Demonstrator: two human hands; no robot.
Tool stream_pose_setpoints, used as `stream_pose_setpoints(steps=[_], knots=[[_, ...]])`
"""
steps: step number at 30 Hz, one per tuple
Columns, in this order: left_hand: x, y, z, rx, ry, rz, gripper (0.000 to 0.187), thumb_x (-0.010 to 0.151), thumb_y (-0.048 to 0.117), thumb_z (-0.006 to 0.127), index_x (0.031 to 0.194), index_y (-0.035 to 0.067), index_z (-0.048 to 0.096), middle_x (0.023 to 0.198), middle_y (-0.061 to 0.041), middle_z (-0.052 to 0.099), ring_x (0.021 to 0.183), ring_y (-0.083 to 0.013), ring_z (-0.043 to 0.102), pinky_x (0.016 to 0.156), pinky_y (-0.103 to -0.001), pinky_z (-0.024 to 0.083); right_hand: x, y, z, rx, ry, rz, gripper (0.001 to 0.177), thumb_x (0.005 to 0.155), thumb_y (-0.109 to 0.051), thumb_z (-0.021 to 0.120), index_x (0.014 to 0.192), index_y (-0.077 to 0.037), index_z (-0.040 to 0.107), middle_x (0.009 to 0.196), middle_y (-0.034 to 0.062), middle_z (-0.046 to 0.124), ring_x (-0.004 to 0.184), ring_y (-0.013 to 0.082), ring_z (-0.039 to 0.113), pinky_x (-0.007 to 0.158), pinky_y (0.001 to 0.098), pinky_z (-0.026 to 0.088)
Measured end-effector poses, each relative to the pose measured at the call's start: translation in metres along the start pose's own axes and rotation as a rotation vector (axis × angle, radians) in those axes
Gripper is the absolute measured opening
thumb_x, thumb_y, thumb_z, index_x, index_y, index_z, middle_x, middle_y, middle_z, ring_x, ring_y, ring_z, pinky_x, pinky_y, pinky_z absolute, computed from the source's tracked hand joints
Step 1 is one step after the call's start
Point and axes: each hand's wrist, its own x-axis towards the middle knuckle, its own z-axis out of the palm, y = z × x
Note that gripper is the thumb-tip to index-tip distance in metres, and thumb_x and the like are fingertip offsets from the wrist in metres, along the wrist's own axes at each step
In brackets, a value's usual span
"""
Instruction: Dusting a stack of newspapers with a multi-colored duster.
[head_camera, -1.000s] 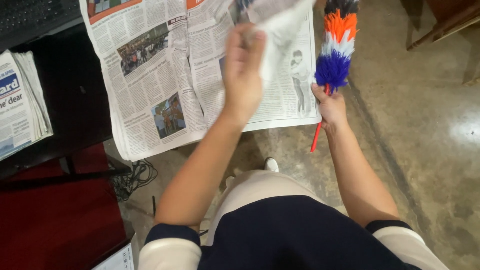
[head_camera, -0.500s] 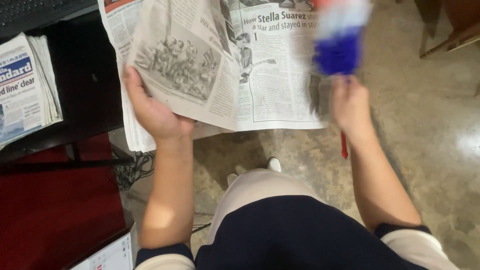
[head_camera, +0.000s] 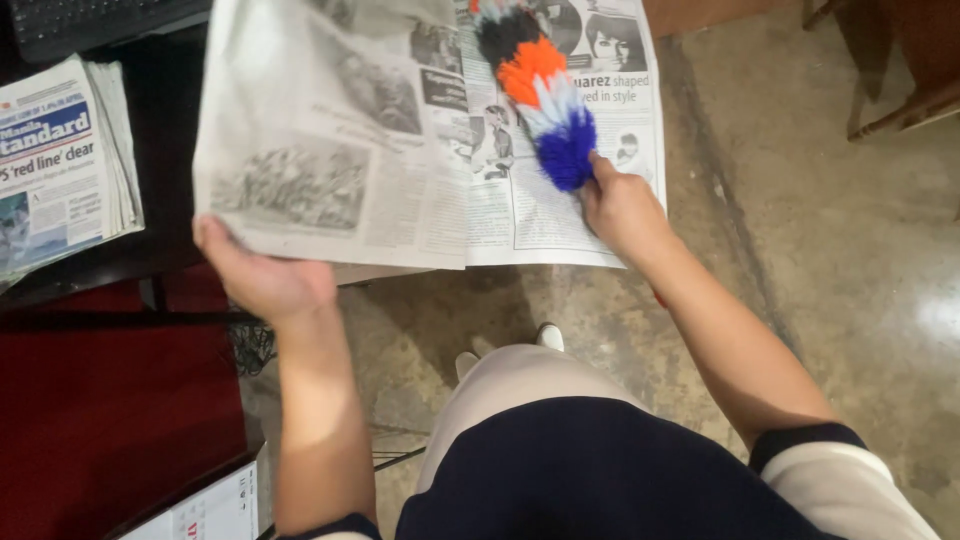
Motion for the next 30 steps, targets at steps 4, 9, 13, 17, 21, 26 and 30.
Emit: stream_pose_setpoints(steps=[4, 9, 13, 17, 21, 26, 30], knots=[[0.014, 0.004, -0.080, 0.017, 0.130, -0.048, 0.038, 0.110, 0.029, 0.066, 0.142, 0.011, 0.058, 0.149, -0.020, 0.052, 0.142, -0.0353, 0.046, 0.121, -0.058, 0.038, -0.002, -0.001, -0.005, 0.008, -0.024, 0.078, 0.042, 0.102, -0.026, 0.054, 0.142, -0.014, 0.060, 0.098, 0.0290, 0.074, 0.098, 0.0489, 0.071, 0.083, 0.0601, 0.058], [0.037, -0.013, -0.202, 0.157, 0.324, -0.089, 0.041, 0.109, 0.027, 0.066, 0.146, 0.014, 0.054, 0.152, -0.021, 0.051, 0.143, -0.0349, 0.049, 0.120, -0.057, 0.042, -0.004, 0.001, -0.008, 0.025, -0.059, 0.090, 0.043, 0.103, -0.023, 0.051, 0.144, -0.011, 0.058, 0.102, 0.0345, 0.072, 0.102, 0.0531, 0.069, 0.087, 0.0630, 0.056], [0.043, -0.030, -0.247, 0.206, 0.603, -0.253, 0.046, 0.098, 0.025, 0.067, 0.139, 0.010, 0.056, 0.138, -0.020, 0.063, 0.125, -0.0368, 0.063, 0.102, -0.056, 0.056, -0.001, 0.007, -0.005, 0.017, -0.047, 0.078, 0.042, 0.104, -0.023, 0.052, 0.144, -0.011, 0.057, 0.100, 0.0354, 0.072, 0.100, 0.0535, 0.069, 0.086, 0.0630, 0.056], [0.054, -0.066, -0.325, 0.277, 0.741, -0.421, 0.044, 0.093, 0.029, 0.068, 0.131, 0.010, 0.056, 0.121, -0.016, 0.068, 0.105, -0.0356, 0.073, 0.080, -0.051, 0.063, 0.000, 0.017, -0.003, 0.004, -0.033, 0.077, 0.040, 0.105, -0.024, 0.051, 0.142, -0.010, 0.058, 0.100, 0.0370, 0.071, 0.100, 0.0549, 0.069, 0.085, 0.0645, 0.056], [0.048, -0.080, -0.360, 0.285, 0.759, -0.403, 0.052, 0.093, 0.028, 0.069, 0.139, 0.009, 0.051, 0.129, -0.020, 0.063, 0.111, -0.0398, 0.070, 0.086, -0.057, 0.060, 0.009, 0.043, 0.005, -0.055, -0.013, 0.094, 0.034, 0.105, -0.029, 0.052, 0.134, -0.014, 0.061, 0.095, 0.0343, 0.073, 0.097, 0.0526, 0.070, 0.085, 0.0618, 0.056], [0.022, -0.069, -0.326, 0.400, 0.679, -0.380, 0.043, 0.095, 0.030, 0.072, 0.131, 0.014, 0.055, 0.125, -0.015, 0.058, 0.114, -0.0364, 0.065, 0.092, -0.053, 0.055, 0.005, 0.042, -0.012, -0.057, 0.185, 0.055, 0.026, 0.107, -0.026, 0.056, 0.104, -0.003, 0.068, 0.081, 0.0316, 0.071, 0.086, 0.0504, 0.072, 0.076, 0.0631, 0.054], [0.016, -0.057, -0.300, 0.356, 0.673, -0.385, 0.034, 0.093, 0.030, 0.073, 0.122, 0.020, 0.059, 0.120, -0.010, 0.062, 0.110, -0.0345, 0.067, 0.093, -0.053, 0.056, 0.000, 0.025, 0.000, -0.059, 0.165, -0.204, 0.013, 0.096, -0.024, 0.066, 0.095, -0.011, 0.067, 0.079, 0.0208, 0.071, 0.084, 0.0421, 0.073, 0.071, 0.0537, 0.057]])
